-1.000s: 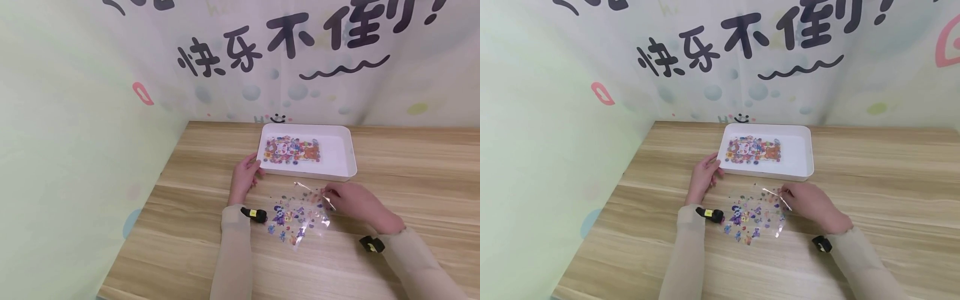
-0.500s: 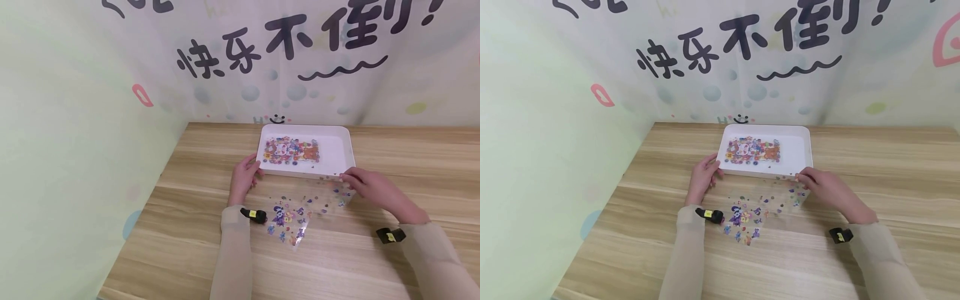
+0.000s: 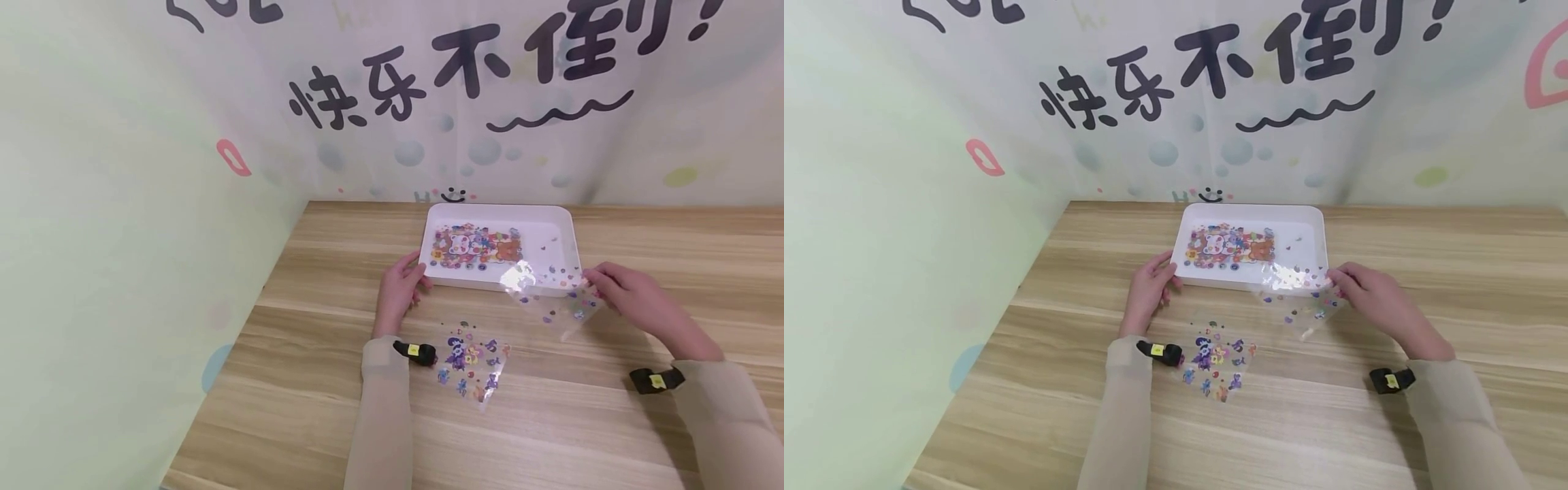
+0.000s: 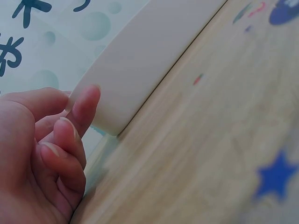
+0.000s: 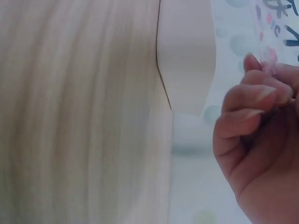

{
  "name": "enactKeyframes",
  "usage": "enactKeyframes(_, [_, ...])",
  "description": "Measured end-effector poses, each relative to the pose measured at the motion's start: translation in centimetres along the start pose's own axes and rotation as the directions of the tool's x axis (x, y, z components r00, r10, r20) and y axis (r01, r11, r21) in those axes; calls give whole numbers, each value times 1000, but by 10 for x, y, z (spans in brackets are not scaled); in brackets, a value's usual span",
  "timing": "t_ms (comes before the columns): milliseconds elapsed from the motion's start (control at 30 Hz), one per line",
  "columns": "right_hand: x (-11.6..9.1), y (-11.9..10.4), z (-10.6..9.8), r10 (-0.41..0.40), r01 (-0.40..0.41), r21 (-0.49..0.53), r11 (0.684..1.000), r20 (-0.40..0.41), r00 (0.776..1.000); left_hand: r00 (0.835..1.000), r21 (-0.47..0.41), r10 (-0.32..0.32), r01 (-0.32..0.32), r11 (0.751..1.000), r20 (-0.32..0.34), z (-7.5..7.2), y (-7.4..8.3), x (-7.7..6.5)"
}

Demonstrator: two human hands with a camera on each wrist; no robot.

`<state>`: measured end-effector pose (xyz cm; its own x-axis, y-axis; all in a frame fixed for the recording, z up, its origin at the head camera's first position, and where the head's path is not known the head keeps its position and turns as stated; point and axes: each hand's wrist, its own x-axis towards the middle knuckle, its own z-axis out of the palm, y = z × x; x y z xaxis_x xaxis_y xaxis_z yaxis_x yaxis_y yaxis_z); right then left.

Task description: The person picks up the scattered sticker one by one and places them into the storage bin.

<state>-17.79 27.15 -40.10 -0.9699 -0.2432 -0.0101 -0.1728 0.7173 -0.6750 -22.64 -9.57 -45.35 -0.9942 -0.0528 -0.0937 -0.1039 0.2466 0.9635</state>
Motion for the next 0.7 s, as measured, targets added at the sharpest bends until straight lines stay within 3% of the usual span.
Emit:
enactKeyframes(300, [0,7,-7,120,-116,69,991,-53,991,1000,4,4,-4,1000,1,0,0,0])
enactKeyframes(700, [3,7,2,186,-162,203,966,-104,977,1000,-10,-3,3,1000,2,0,-1,0])
